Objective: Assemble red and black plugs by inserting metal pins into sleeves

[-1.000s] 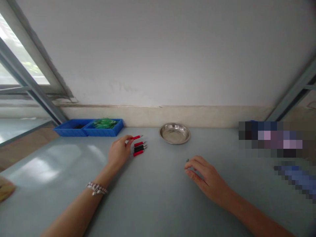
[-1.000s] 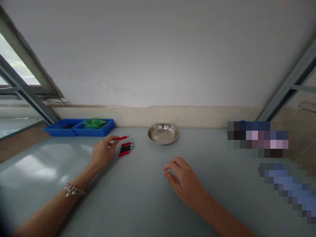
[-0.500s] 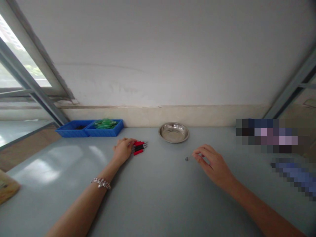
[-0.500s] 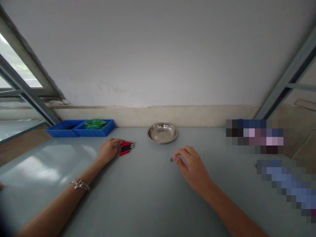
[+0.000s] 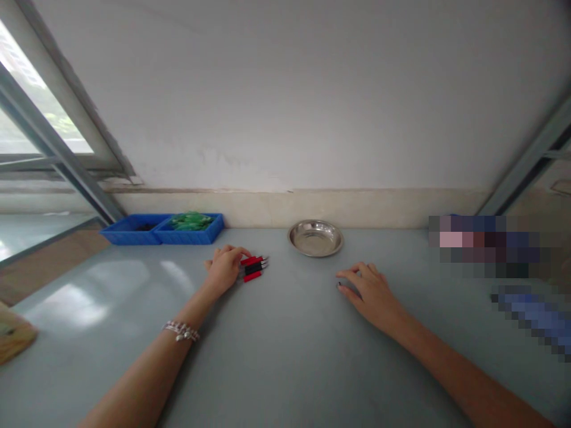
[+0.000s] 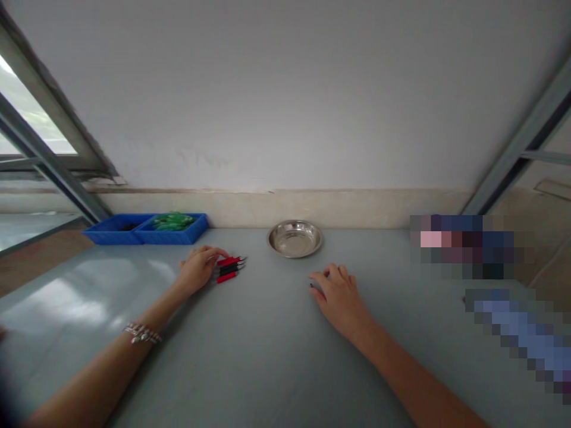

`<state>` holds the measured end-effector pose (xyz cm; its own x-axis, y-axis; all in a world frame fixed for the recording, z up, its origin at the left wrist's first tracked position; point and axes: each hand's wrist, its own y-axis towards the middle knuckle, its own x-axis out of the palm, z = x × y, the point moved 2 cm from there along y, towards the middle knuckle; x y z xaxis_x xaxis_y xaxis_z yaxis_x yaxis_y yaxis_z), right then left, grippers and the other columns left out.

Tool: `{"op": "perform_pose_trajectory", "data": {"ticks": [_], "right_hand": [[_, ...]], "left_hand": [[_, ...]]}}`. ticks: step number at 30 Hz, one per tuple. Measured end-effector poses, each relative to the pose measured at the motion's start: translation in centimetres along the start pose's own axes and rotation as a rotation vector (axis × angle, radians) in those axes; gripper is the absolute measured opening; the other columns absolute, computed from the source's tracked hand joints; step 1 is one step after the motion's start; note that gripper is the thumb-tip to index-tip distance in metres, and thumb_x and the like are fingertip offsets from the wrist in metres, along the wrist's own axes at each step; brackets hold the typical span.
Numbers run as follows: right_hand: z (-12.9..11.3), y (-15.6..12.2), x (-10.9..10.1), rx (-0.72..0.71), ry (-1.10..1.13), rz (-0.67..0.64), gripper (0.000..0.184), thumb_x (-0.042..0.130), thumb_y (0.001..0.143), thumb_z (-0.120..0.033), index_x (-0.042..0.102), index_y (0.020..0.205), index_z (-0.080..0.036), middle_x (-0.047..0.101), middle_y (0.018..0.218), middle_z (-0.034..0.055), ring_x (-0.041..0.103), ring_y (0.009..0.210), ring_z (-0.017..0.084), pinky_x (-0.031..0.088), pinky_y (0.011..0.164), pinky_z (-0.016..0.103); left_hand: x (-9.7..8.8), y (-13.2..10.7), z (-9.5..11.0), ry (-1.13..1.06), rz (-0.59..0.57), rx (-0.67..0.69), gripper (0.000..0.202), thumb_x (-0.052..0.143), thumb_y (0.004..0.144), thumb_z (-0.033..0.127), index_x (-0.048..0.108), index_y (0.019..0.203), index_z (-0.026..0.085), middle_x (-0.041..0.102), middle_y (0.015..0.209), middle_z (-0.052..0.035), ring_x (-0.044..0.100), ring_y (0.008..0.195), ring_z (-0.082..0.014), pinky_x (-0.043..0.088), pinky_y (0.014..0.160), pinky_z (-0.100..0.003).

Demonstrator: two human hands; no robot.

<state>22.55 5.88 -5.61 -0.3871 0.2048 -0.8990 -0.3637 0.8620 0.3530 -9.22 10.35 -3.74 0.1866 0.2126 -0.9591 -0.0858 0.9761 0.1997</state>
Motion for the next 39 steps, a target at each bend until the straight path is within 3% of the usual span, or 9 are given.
{"op": "perform_pose_trajectory", "data": {"ticks": [7,12,19,27,39], "right_hand": [[-0.6,0.2,0.0,0.002,-0.006,-0.019,0.015,0.052,0.082,-0.025,0.064,0.091,-0.024,0.053,0.091,0.0071,0.047,0.089,0.022,0.040,0.077,0.036],[-0.5,0.2,0.1,-0.040,-0.004,0.007,0.011,0.055,0.080,-0.022,0.065,0.086,-0.023,0.053,0.088,0.0069,0.048,0.086,0.021,0.041,0.076,0.036],[-0.2,0.1,0.1,-0.043,0.018,0.039,0.007,0.058,0.078,-0.018,0.064,0.081,-0.019,0.054,0.087,0.0081,0.048,0.086,0.023,0.042,0.074,0.038],[-0.4,0.2,-1.1,-0.036,0.191,0.073,0.009,0.053,0.082,-0.019,0.061,0.084,-0.018,0.059,0.082,0.0051,0.051,0.083,0.019,0.041,0.075,0.034],[-0.9,-0.1,-2.1,0.068,0.494,0.096,0.013,0.051,0.077,-0.016,0.062,0.084,-0.018,0.062,0.074,0.0019,0.057,0.067,0.012,0.043,0.062,0.024]], "left_hand": [[-0.7,-0.6,0.7,0.018,-0.002,0.026,0.032,0.032,0.084,0.015,0.061,0.093,0.026,0.058,0.100,-0.0068,0.045,0.099,-0.0271,0.035,0.071,-0.037],[-2.2,-1.2,1.2,0.042,0.009,0.084,0.023,0.041,0.081,0.024,0.058,0.095,0.023,0.058,0.099,-0.0057,0.048,0.097,-0.0245,0.035,0.075,-0.035],[-3.9,-2.9,2.0,0.064,-0.161,0.212,0.020,0.046,0.076,0.035,0.063,0.080,0.024,0.064,0.075,-0.0011,0.057,0.071,-0.0182,0.039,0.067,-0.027],[-3.4,-3.8,2.1,0.140,-0.300,0.155,0.020,0.053,0.066,0.039,0.064,0.078,0.028,0.065,0.074,-0.0021,0.059,0.074,-0.0234,0.041,0.062,-0.029],[-3.0,-4.1,1.8,0.247,-0.356,0.149,0.019,0.049,0.071,0.034,0.063,0.080,0.024,0.065,0.079,-0.0072,0.060,0.077,-0.0266,0.042,0.064,-0.033]]}}
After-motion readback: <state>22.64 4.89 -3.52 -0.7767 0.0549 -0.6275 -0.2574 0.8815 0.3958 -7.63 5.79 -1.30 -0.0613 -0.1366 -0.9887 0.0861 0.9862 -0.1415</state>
